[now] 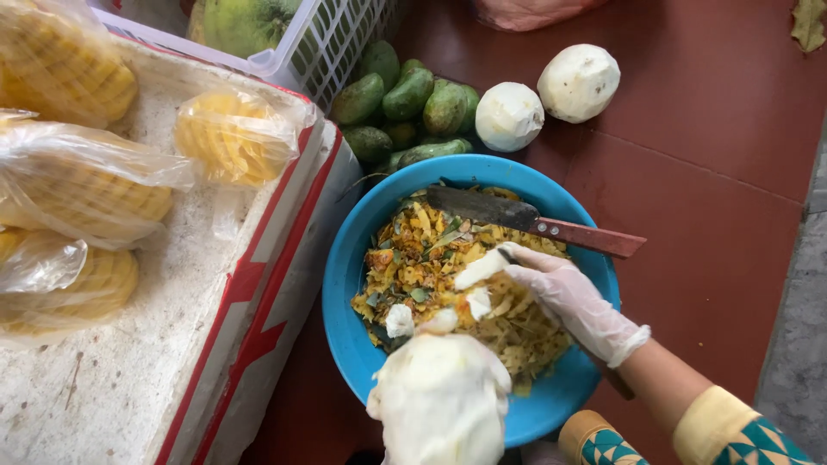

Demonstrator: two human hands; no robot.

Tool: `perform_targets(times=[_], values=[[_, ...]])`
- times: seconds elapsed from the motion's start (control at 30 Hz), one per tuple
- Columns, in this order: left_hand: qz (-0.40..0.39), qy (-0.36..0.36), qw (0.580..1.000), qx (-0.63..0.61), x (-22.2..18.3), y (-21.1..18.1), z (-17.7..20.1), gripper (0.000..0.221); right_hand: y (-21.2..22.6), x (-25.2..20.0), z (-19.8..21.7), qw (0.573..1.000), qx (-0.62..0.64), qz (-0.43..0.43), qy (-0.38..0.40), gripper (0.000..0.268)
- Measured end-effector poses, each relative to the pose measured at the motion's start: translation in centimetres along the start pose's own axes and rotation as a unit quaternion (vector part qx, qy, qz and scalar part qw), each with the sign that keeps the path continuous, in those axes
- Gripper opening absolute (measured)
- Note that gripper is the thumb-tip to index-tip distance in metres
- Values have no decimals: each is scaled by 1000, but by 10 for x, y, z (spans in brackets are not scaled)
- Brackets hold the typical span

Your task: Peeling a white root vegetable with a knife over a bowl of shredded food

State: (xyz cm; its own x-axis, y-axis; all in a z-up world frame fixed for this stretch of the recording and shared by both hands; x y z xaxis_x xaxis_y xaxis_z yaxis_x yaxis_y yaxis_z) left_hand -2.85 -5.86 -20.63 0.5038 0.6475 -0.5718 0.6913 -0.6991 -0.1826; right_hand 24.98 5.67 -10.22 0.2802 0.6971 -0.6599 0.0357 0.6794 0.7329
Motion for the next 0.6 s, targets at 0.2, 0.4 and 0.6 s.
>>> perform_targets(times=[0.2, 0.4, 0.6], values=[[-54, 44, 997, 28, -6, -35, -81, 108, 36, -43, -14, 990, -130, 23, 56, 70], [-101, 84, 990, 56, 22, -79, -192, 113, 45, -82, -19, 990, 82, 16, 113, 57], [-146, -28, 986, 70, 25, -97, -198, 111, 43, -96, -48, 940, 192, 125, 254, 98]])
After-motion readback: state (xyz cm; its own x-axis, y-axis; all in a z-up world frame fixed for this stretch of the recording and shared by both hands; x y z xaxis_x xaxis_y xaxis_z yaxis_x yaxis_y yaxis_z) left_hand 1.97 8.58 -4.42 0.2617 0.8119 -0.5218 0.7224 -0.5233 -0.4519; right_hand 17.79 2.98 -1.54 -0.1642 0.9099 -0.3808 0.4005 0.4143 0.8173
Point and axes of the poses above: each hand's wrist, its own x-axis towards the middle knuckle, its own z-axis out of the back of the hand, y = z × x, the point moved 9 cm from there along x, towards the middle knuckle, and after that the axes turned 6 degrees about z, right-handed, at the moved point
